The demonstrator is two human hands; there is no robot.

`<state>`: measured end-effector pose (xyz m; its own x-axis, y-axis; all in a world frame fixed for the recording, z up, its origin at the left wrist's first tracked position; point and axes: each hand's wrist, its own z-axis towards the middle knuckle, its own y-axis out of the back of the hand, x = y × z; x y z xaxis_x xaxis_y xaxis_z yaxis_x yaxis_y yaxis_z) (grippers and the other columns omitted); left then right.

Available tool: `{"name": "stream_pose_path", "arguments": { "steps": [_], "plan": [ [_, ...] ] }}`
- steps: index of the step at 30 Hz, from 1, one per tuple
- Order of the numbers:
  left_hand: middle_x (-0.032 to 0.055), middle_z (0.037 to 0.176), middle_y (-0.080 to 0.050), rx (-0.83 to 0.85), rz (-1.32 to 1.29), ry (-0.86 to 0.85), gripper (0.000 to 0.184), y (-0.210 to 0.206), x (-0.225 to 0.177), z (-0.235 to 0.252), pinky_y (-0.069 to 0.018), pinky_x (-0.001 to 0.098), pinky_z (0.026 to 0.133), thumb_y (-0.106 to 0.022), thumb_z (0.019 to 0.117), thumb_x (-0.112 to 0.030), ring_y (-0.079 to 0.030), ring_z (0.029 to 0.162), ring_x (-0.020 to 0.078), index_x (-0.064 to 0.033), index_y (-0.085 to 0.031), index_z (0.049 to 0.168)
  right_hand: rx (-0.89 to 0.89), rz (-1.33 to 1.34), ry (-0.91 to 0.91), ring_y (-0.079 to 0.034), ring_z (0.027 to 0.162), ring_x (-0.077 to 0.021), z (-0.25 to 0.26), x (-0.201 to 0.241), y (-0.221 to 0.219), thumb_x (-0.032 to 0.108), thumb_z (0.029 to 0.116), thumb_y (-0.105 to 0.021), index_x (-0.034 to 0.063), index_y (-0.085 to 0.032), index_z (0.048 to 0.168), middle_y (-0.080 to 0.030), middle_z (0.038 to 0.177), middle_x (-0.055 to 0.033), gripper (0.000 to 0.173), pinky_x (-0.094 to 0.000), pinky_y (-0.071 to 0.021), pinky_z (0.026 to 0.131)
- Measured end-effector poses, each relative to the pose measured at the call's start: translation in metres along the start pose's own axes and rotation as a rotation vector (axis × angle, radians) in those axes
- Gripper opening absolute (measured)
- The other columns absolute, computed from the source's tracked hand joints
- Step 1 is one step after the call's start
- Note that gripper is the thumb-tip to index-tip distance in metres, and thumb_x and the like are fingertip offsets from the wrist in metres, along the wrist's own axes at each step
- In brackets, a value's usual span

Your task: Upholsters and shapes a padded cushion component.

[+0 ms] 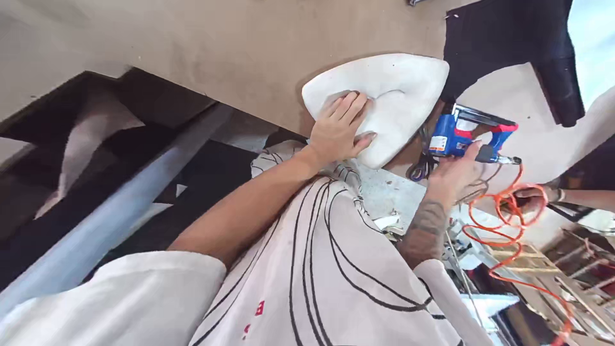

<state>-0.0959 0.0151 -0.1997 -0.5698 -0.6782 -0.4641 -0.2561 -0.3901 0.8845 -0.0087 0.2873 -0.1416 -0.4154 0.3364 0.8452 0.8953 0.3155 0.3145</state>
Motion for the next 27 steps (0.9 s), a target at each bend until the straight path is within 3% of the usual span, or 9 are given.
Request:
{"name": "stream_pose_path", "arguments": {
  "steps": [3, 6, 11, 15, 17, 20, 23, 25, 27],
  "plan": [
    [0.0103, 0.153, -0.053, 0.017, 0.009, 0.012, 0.068, 0.001, -0.002, 0.001, -0.0367, 0.0468, 0.12, -0.042, 0.1006, -0.059, -0.047, 0.143, 0.0306, -0.0097, -0.059, 0.144, 0.149, -0.269, -0.059, -0.075, 0.072, -0.0284, 0.017, 0.013, 0.032, 0.044, 0.1063, -0.054, -0.0066, -0.052, 0.122, -0.071, 0.087, -0.0171, 0.053, -0.0453, -0.0666, 0.068],
    [0.0089, 0.153, -0.054, -0.01, 0.022, 0.003, 0.061, 0.0, -0.002, -0.001, -0.0364, 0.046, 0.119, -0.039, 0.1043, -0.052, -0.047, 0.143, 0.0302, -0.0113, -0.059, 0.146, 0.187, -0.98, 0.397, -0.072, 0.062, -0.0185, 0.02, 0.036, 0.057, 0.038, 0.1029, -0.058, 0.0002, -0.071, 0.104, -0.073, 0.076, -0.0071, 0.039, -0.0378, -0.0633, 0.06],
    [0.0047, 0.152, -0.056, -0.057, 0.014, -0.12, 0.05, -0.004, 0.006, -0.007, -0.0289, 0.0475, 0.124, -0.032, 0.1086, -0.034, -0.046, 0.145, 0.0276, -0.0146, -0.059, 0.146, 0.627, -1.22, 1.077, -0.053, 0.131, -0.0392, 0.007, 0.051, 0.062, 0.022, 0.0974, -0.061, 0.0086, -0.064, 0.135, -0.06, 0.135, -0.0217, 0.04, -0.0554, -0.0447, 0.109],
    [0.0087, 0.152, -0.055, 0.002, 0.019, -0.279, 0.046, -0.002, 0.008, -0.005, -0.0279, 0.0463, 0.125, -0.038, 0.1086, -0.027, -0.045, 0.146, 0.027, -0.0093, -0.058, 0.146, 0.675, -1.437, 1.024, -0.036, 0.144, -0.0494, 0.021, 0.051, 0.055, 0.011, 0.0874, -0.067, 0.0139, -0.042, 0.155, -0.043, 0.151, -0.0265, 0.073, -0.0663, -0.0358, 0.113],
    [0.0098, 0.15, -0.057, -0.009, 0.007, -0.353, 0.044, -0.004, 0.011, -0.004, -0.0294, 0.0444, 0.125, -0.041, 0.1077, -0.026, -0.047, 0.145, 0.0265, -0.0083, -0.059, 0.144, 0.718, -1.448, 0.991, -0.039, 0.142, -0.0484, 0.046, 0.042, 0.055, 0.004, 0.0867, -0.068, 0.0156, -0.032, 0.161, -0.045, 0.15, -0.0268, 0.083, -0.0667, -0.0319, 0.116],
    [0.0099, 0.148, -0.058, 0.009, -0.022, -0.351, 0.045, -0.005, 0.013, 0.002, -0.0301, 0.0448, 0.125, -0.039, 0.1071, -0.027, -0.048, 0.144, 0.0265, -0.0088, -0.061, 0.142, 0.764, -1.405, 1.029, -0.055, 0.129, -0.0476, 0.07, 0.043, 0.041, 0.006, 0.0867, -0.071, 0.014, -0.038, 0.158, -0.053, 0.143, -0.0263, 0.079, -0.0653, -0.0506, 0.097],
    [0.0085, 0.15, -0.057, 0.03, -0.015, -0.318, 0.046, -0.004, 0.009, 0.003, -0.03, 0.0456, 0.124, -0.036, 0.1074, -0.028, -0.048, 0.144, 0.0259, -0.0105, -0.061, 0.142, 0.828, -1.434, 0.976, -0.048, 0.132, -0.0512, 0.059, 0.064, 0.025, 0.003, 0.0826, -0.073, 0.0132, -0.036, 0.158, -0.039, 0.153, -0.0263, 0.085, -0.0682, -0.0507, 0.095],
    [0.0082, 0.15, -0.057, 0.047, -0.022, -0.304, 0.047, 0.0, 0.008, 0.007, -0.0302, 0.0459, 0.124, -0.036, 0.1076, -0.029, -0.047, 0.144, 0.0259, -0.0104, -0.061, 0.142, 0.84, -1.357, 0.962, -0.053, 0.127, -0.0473, 0.02, 0.079, 0.019, 0.012, 0.0935, -0.065, 0.0034, -0.056, 0.141, -0.052, 0.141, -0.0264, 0.049, -0.0651, -0.0486, 0.099],
    [0.0082, 0.148, -0.059, 0.054, -0.055, -0.265, 0.049, 0.004, 0.005, 0.008, -0.0315, 0.0469, 0.124, -0.039, 0.1059, -0.039, -0.049, 0.144, 0.0265, -0.0105, -0.064, 0.138, 0.769, -1.209, 0.792, -0.072, 0.085, -0.028, -0.037, 0.068, 0.013, 0.04, 0.1003, -0.062, 0.0038, -0.072, 0.098, -0.072, 0.093, -0.0136, 0.037, -0.0512, -0.06, 0.074]
  ]
}}
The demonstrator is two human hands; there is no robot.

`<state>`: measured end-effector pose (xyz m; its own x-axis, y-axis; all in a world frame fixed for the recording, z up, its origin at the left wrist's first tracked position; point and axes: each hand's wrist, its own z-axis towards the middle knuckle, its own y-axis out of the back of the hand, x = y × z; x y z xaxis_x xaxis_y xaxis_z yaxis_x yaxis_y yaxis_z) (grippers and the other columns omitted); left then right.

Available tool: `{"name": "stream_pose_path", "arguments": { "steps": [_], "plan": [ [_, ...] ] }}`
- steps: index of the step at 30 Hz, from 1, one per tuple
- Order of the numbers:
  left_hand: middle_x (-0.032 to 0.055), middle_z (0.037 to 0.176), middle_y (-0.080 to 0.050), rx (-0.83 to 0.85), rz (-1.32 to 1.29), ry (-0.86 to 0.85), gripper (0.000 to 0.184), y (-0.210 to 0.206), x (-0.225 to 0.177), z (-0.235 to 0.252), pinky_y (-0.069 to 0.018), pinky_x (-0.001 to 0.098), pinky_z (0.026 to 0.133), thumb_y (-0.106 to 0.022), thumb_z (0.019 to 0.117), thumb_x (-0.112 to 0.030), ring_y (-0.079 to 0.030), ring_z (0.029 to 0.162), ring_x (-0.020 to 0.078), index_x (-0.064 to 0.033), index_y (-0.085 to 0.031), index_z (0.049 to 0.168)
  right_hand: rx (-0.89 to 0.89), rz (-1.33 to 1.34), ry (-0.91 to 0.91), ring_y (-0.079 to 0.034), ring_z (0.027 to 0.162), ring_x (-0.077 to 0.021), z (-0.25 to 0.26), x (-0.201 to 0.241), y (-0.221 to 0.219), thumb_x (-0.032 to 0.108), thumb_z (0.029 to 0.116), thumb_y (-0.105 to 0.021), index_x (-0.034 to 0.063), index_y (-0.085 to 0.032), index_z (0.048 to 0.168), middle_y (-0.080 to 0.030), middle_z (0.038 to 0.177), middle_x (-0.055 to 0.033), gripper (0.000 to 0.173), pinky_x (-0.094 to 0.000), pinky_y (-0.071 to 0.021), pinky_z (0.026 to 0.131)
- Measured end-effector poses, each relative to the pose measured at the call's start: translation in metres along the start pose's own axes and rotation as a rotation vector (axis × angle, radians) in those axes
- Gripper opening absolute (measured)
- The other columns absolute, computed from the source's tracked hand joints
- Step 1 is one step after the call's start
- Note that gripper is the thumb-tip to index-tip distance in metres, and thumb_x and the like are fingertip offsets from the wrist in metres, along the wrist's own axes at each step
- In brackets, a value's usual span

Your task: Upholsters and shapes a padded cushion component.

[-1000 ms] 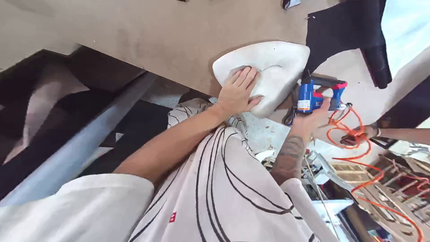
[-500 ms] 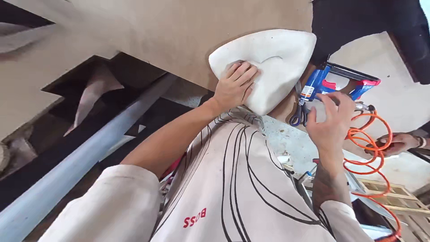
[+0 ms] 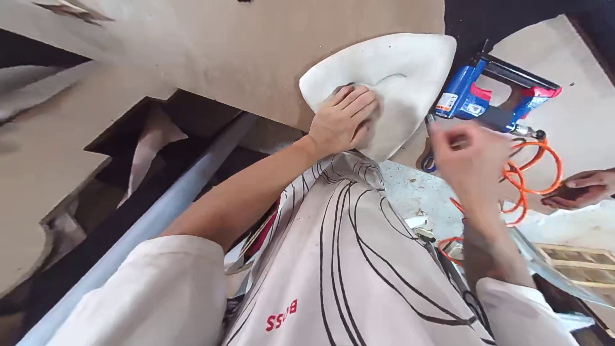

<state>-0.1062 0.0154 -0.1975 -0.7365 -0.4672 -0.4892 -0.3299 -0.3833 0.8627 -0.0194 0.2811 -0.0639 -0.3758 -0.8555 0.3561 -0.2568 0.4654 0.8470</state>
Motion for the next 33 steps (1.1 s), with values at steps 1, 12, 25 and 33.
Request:
{"name": "stream_pose_path", "arguments": {
  "steps": [1, 12, 25, 33],
  "plan": [
    [0.0081, 0.149, -0.058, 0.022, -0.013, 0.026, 0.053, 0.003, -0.002, 0.002, -0.0304, 0.0479, 0.124, -0.041, 0.1039, -0.047, -0.047, 0.144, 0.0272, -0.0115, -0.064, 0.136, 0.049, 0.13, -0.104, -0.072, 0.068, -0.0221, -0.006, 0.02, -0.018, 0.052, 0.0978, -0.064, 0.0072, -0.071, 0.083, -0.072, 0.075, -0.008, 0.047, -0.048, -0.0618, 0.062],
    [0.0123, 0.174, 0.005, 0.295, -0.044, 0.426, 0.119, 0.044, -0.013, 0.03, -0.0014, 0.0827, 0.113, -0.082, 0.0601, -0.07, 0.009, 0.158, 0.0401, -0.0336, -0.03, 0.161, 0.246, 0.625, -0.533, -0.066, 0.049, -0.0177, 0.008, 0.042, -0.079, 0.037, 0.0878, -0.081, 0.008, -0.075, 0.086, -0.071, 0.066, -0.0065, 0.03, -0.0383, -0.0592, 0.05],
    [0.0172, 0.171, 0.016, 0.376, 0.062, 0.501, 0.138, 0.036, -0.02, 0.045, 0.0043, 0.0921, 0.102, -0.085, 0.0564, -0.074, 0.018, 0.154, 0.0502, -0.0453, -0.004, 0.164, 0.22, 0.585, -0.527, -0.066, 0.054, -0.0232, -0.014, 0.024, -0.092, 0.045, 0.0858, -0.081, 0.0098, -0.07, 0.072, -0.067, 0.064, -0.0079, 0.039, -0.0494, -0.0575, 0.056],
    [0.0114, 0.173, 0.011, 0.336, 0.22, 0.515, 0.145, 0.024, -0.02, 0.047, 0.005, 0.0876, 0.106, -0.075, 0.04, -0.092, 0.014, 0.156, 0.0469, -0.0483, -0.011, 0.163, 0.306, 0.758, -0.738, -0.07, 0.051, -0.0203, -0.024, 0.026, -0.106, 0.056, 0.0888, -0.072, 0.0042, -0.067, 0.079, -0.071, 0.064, -0.0088, 0.053, -0.0411, -0.0631, 0.052]
  ]
}}
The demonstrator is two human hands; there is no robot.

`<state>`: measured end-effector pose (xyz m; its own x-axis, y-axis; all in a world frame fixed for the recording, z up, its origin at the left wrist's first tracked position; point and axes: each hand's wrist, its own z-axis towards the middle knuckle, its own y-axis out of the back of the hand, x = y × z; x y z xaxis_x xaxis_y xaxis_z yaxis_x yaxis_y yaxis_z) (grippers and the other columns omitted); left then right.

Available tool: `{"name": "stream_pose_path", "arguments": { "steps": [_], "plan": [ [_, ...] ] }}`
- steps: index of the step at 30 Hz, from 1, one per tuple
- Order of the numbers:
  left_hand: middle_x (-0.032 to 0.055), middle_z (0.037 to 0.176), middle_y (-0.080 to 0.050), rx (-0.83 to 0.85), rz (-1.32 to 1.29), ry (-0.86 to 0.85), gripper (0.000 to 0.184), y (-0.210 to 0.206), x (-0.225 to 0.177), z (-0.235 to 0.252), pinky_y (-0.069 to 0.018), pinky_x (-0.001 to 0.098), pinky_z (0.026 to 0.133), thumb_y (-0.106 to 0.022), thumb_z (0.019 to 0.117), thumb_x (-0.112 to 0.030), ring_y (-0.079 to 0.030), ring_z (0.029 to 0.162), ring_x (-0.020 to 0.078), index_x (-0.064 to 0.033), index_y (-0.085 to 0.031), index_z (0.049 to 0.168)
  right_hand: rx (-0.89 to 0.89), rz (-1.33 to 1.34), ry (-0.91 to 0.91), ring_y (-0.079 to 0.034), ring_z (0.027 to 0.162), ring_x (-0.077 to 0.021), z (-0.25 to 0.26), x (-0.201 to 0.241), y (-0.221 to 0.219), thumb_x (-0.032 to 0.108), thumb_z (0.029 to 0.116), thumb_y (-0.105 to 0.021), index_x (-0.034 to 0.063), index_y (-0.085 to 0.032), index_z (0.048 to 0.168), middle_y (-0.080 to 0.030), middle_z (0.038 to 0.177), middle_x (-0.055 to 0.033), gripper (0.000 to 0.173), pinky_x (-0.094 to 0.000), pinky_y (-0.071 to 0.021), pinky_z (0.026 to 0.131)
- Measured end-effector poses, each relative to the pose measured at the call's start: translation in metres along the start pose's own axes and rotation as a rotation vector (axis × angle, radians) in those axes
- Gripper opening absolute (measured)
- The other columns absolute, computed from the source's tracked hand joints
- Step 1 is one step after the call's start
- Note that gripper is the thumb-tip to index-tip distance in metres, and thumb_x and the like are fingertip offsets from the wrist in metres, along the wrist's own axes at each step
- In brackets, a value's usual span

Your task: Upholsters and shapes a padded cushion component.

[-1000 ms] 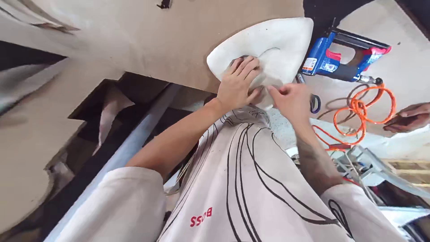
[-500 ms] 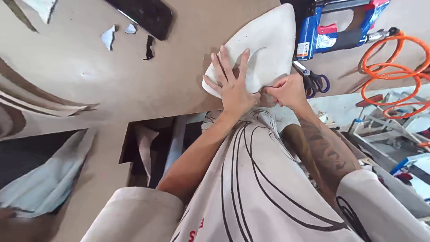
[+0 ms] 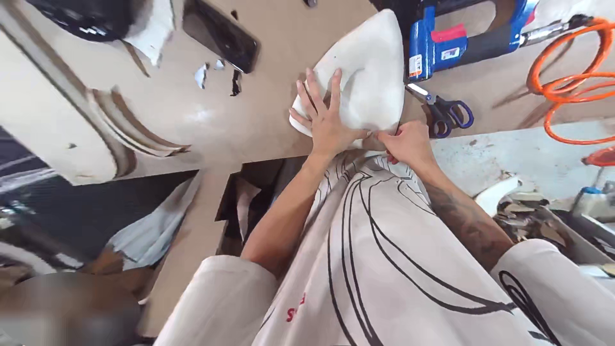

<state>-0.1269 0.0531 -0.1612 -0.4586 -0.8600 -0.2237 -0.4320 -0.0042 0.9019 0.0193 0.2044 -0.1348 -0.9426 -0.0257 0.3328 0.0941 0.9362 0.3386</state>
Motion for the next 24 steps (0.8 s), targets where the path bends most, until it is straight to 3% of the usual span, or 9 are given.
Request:
{"name": "stream_pose_path", "arguments": {
  "steps": [4, 8, 10, 12, 15, 18, 20, 22, 24],
  "plan": [
    [0.0061, 0.174, 0.011, -0.017, 0.006, -0.109, 0.144, 0.015, 0.012, 0.015, 0.0022, 0.0865, 0.109, -0.08, 0.0447, -0.086, 0.013, 0.158, 0.0409, -0.0452, -0.012, 0.164, 0.052, -0.046, 0.067, -0.064, 0.046, -0.0177, 0.006, 0.019, -0.002, 0.052, 0.0943, -0.067, 0.0054, -0.064, 0.075, -0.065, 0.06, -0.0078, 0.05, -0.0382, -0.0576, 0.047],
    [0.0007, 0.173, 0.017, 0.026, -0.044, -0.104, 0.126, 0.028, 0.017, 0.009, -0.0011, 0.0896, 0.106, -0.074, 0.0689, -0.08, 0.019, 0.157, 0.037, -0.0412, -0.004, 0.166, 0.046, -0.098, 0.181, -0.065, 0.05, -0.0182, 0.008, 0.017, -0.001, 0.047, 0.0994, -0.06, 0.006, -0.063, 0.07, -0.065, 0.062, -0.0079, 0.05, -0.0405, -0.0577, 0.051],
    [0.0025, 0.174, 0.015, -0.002, -0.019, -0.031, 0.133, 0.018, 0.013, 0.012, 0.0011, 0.0911, 0.104, -0.075, 0.0633, -0.083, 0.019, 0.157, 0.04, -0.0394, -0.003, 0.166, 0.01, -0.167, 0.318, -0.067, 0.058, -0.0213, 0.004, 0.009, -0.003, 0.041, 0.103, -0.055, 0.0057, -0.063, 0.068, -0.064, 0.065, -0.0092, 0.05, -0.0453, -0.0573, 0.058],
    [-0.0001, 0.173, 0.019, 0.035, -0.021, 0.064, 0.143, 0.016, 0.005, 0.018, 0.0022, 0.0915, 0.103, -0.081, 0.0538, -0.081, 0.022, 0.156, 0.04, -0.0423, 0.001, 0.165, -0.109, -0.234, 0.499, -0.067, 0.071, -0.0305, -0.006, -0.001, 0.006, 0.034, 0.1029, -0.056, 0.0037, -0.066, 0.075, -0.065, 0.072, -0.014, 0.043, -0.0542, -0.0539, 0.065],
    [-0.003, 0.173, 0.016, 0.029, -0.105, 0.109, 0.153, 0.015, 0.007, 0.023, 0.0045, 0.093, 0.101, -0.085, 0.0412, -0.08, 0.021, 0.156, 0.0387, -0.0433, -0.003, 0.165, -0.374, -0.378, 0.54, -0.069, 0.099, -0.0383, -0.021, -0.027, 0.051, 0.045, 0.1005, -0.058, 0.0057, -0.072, 0.106, -0.07, 0.106, -0.0201, 0.042, -0.0601, -0.0564, 0.082],
    [-0.0006, 0.173, 0.019, 0.088, -0.104, 0.123, 0.156, 0.017, 0.005, 0.025, 0.0067, 0.0926, 0.1, -0.086, 0.0404, -0.079, 0.024, 0.155, 0.0404, -0.0423, 0.0, 0.165, -0.473, -0.438, 0.479, -0.054, 0.126, -0.0489, -0.018, -0.068, 0.1, 0.045, 0.0952, -0.066, 0.0028, -0.066, 0.125, -0.056, 0.134, -0.0294, 0.052, -0.0654, -0.0461, 0.101],
    [0.0001, 0.173, 0.019, 0.104, -0.076, 0.136, 0.157, 0.019, 0.002, 0.027, 0.0068, 0.0916, 0.101, -0.085, 0.0395, -0.08, 0.024, 0.155, 0.0409, -0.0421, 0.001, 0.165, -0.522, -0.431, 0.472, -0.053, 0.128, -0.0483, -0.014, -0.084, 0.114, 0.042, 0.0951, -0.067, 0.0016, -0.063, 0.129, -0.054, 0.135, -0.0312, 0.053, -0.0616, -0.0459, 0.104],
    [0.0032, 0.172, 0.02, 0.125, -0.045, 0.147, 0.16, 0.02, 0.001, 0.029, 0.0074, 0.0911, 0.102, -0.084, 0.0378, -0.082, 0.024, 0.155, 0.0422, -0.0407, 0.004, 0.165, -0.568, -0.437, 0.483, -0.058, 0.121, -0.0452, -0.016, -0.079, 0.117, 0.042, 0.0967, -0.065, 0.0018, -0.063, 0.128, -0.058, 0.129, -0.0296, 0.051, -0.0574, -0.0493, 0.1],
    [0.0054, 0.171, 0.024, 0.189, -0.045, 0.169, 0.165, 0.024, -0.003, 0.028, 0.0098, 0.0909, 0.102, -0.086, 0.0352, -0.08, 0.026, 0.153, 0.0434, -0.0404, 0.008, 0.165, -0.514, -0.484, 0.468, -0.057, 0.123, -0.0452, -0.021, -0.063, 0.111, 0.047, 0.096, -0.065, 0.0036, -0.062, 0.13, -0.058, 0.131, -0.0285, 0.055, -0.0595, -0.049, 0.099]
  ]
}}
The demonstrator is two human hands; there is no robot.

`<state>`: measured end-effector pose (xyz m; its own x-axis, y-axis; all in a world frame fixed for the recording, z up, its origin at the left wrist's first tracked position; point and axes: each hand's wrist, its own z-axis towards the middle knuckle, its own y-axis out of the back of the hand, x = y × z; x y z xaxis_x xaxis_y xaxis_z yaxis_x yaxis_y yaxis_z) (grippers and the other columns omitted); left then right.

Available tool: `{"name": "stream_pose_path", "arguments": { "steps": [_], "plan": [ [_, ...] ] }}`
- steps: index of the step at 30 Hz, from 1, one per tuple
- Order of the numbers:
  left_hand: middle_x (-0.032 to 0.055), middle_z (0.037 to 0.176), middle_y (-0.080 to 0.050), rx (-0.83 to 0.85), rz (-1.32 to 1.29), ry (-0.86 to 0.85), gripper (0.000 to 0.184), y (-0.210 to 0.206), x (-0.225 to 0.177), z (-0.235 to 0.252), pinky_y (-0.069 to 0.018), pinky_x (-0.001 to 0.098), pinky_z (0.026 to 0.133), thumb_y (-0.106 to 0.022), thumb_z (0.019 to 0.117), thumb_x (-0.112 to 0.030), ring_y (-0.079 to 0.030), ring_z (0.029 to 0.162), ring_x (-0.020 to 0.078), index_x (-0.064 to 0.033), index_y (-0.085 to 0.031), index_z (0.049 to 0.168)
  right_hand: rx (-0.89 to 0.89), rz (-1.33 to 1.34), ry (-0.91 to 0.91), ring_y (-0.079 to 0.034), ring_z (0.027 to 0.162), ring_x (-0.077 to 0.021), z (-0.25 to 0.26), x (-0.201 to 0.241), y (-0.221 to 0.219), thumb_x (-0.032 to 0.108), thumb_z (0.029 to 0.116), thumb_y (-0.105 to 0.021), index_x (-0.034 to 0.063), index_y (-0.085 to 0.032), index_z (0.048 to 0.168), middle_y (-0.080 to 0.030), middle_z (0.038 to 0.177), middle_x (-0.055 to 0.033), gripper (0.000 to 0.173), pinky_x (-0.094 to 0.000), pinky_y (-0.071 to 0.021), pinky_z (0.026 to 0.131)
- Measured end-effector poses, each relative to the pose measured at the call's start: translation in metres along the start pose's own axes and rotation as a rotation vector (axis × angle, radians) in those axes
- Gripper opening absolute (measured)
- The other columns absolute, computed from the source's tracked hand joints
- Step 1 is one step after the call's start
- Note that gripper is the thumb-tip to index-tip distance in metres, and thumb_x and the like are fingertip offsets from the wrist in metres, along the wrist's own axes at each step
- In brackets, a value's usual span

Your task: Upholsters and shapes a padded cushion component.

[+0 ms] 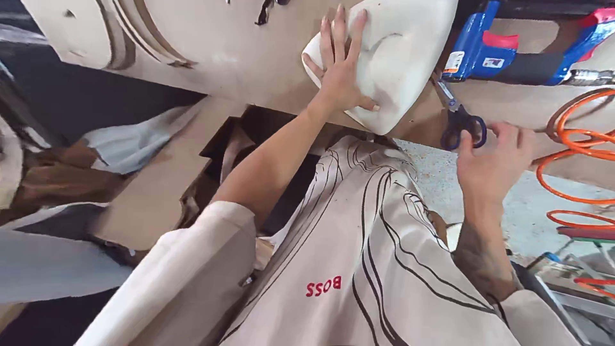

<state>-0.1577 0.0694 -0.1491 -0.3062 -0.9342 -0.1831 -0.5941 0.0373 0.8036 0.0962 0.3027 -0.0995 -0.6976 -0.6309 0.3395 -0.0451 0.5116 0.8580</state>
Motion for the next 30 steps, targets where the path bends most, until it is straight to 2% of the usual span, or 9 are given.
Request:
{"name": "stream_pose_path", "arguments": {
  "steps": [3, 6, 9, 12, 14, 18, 22, 27, 30],
  "plan": [
    [0.0071, 0.171, 0.023, 0.014, -0.01, -0.017, 0.167, -0.001, 0.002, -0.001, 0.0128, 0.0896, 0.102, -0.084, 0.0321, -0.083, 0.023, 0.154, 0.0455, -0.041, 0.008, 0.165, 0.058, -0.034, 0.001, -0.053, 0.127, -0.0473, -0.001, 0.017, -0.005, 0.052, 0.0897, -0.072, 0.0041, -0.059, 0.134, -0.052, 0.139, -0.0286, 0.066, -0.0626, -0.0487, 0.099],
    [0.007, 0.173, 0.019, -0.049, -0.022, -0.046, 0.166, -0.005, 0.005, 0.003, 0.0127, 0.0902, 0.101, -0.083, 0.0329, -0.084, 0.02, 0.155, 0.0451, -0.0408, 0.008, 0.165, -0.052, -0.067, 0.187, -0.047, 0.137, -0.0429, 0.016, 0.025, 0.006, 0.043, 0.0992, -0.063, 0.0053, -0.052, 0.145, -0.047, 0.148, -0.026, 0.06, -0.0584, -0.0452, 0.108],
    [0.0091, 0.172, 0.018, -0.025, -0.017, -0.043, 0.165, -0.007, 0.006, -0.002, 0.0116, 0.0903, 0.102, -0.083, 0.0339, -0.084, 0.019, 0.155, 0.0457, -0.0407, 0.009, 0.164, 0.037, -0.195, 0.445, -0.028, 0.149, -0.0502, 0.07, 0.026, 0.014, 0.028, 0.0994, -0.063, 0.0074, -0.039, 0.156, -0.036, 0.158, -0.0285, 0.065, -0.069, -0.0244, 0.12],
    [0.0058, 0.173, 0.018, -0.059, -0.052, -0.067, 0.164, -0.005, 0.008, 0.001, 0.0124, 0.0899, 0.102, -0.085, 0.0347, -0.08, 0.019, 0.156, 0.0433, -0.043, 0.008, 0.164, 0.072, -0.297, 0.552, -0.051, 0.13, -0.052, 0.128, 0.037, 0.022, 0.02, 0.092, -0.068, 0.0098, -0.033, 0.159, -0.045, 0.15, -0.031, 0.076, -0.0649, -0.0482, 0.101],
    [0.0067, 0.173, 0.017, -0.058, -0.083, -0.092, 0.162, -0.009, 0.01, -0.003, 0.013, 0.0898, 0.102, -0.086, 0.0374, -0.079, 0.019, 0.156, 0.0441, -0.0428, 0.008, 0.164, 0.17, -0.362, 0.581, -0.063, 0.105, -0.0552, 0.115, 0.06, 0.047, 0.02, 0.0896, -0.07, 0.0107, -0.016, 0.164, -0.04, 0.148, -0.035, 0.093, -0.0667, -0.0557, 0.075],
    [0.0093, 0.173, 0.014, -0.073, -0.158, -0.149, 0.156, -0.009, 0.018, -0.003, 0.014, 0.0904, 0.102, -0.089, 0.0455, -0.071, 0.014, 0.156, 0.0457, -0.0423, 0.008, 0.164, 0.331, -0.274, 0.443, -0.069, 0.068, -0.0345, 0.051, 0.132, 0.082, 0.027, 0.0975, -0.062, 0.0176, -0.006, 0.163, -0.067, 0.097, -0.0197, 0.087, -0.0555, -0.057, 0.056],
    [0.0108, 0.174, 0.006, -0.114, -0.211, -0.262, 0.142, -0.016, 0.028, -0.006, 0.0121, 0.0896, 0.103, -0.085, 0.0551, -0.071, 0.007, 0.157, 0.0466, -0.0409, -0.002, 0.166, 0.692, 0.002, 0.059, -0.067, 0.05, -0.0217, 0.038, 0.185, 0.049, 0.036, 0.1042, -0.06, 0.0216, -0.019, 0.155, -0.069, 0.083, -0.0092, 0.068, -0.0427, -0.0619, 0.046],
    [0.0033, 0.17, -0.026, -0.307, -0.538, -0.615, 0.078, -0.039, 0.064, -0.011, 0.0063, 0.0775, 0.118, -0.076, 0.083, -0.044, -0.012, 0.16, 0.0296, -0.0226, -0.049, 0.152, 0.865, -0.261, -0.16, -0.069, 0.054, -0.0236, 0.083, 0.234, 0.013, 0.037, 0.1054, -0.058, 0.0035, -0.047, 0.127, -0.07, 0.088, -0.014, 0.041, -0.0438, -0.0633, 0.049],
    [0.005, 0.165, -0.039, -0.355, -0.539, -0.778, 0.07, -0.072, 0.083, -0.033, -0.0006, 0.0702, 0.124, -0.071, 0.0838, -0.061, -0.023, 0.157, 0.0311, -0.0234, -0.061, 0.142, 0.954, -0.429, -0.147, -0.068, 0.052, -0.0235, 0.098, 0.264, -0.002, 0.031, 0.1028, -0.062, 0.0036, -0.054, 0.118, -0.071, 0.085, -0.0138, 0.032, -0.0421, -0.0623, 0.047]
  ]
}}
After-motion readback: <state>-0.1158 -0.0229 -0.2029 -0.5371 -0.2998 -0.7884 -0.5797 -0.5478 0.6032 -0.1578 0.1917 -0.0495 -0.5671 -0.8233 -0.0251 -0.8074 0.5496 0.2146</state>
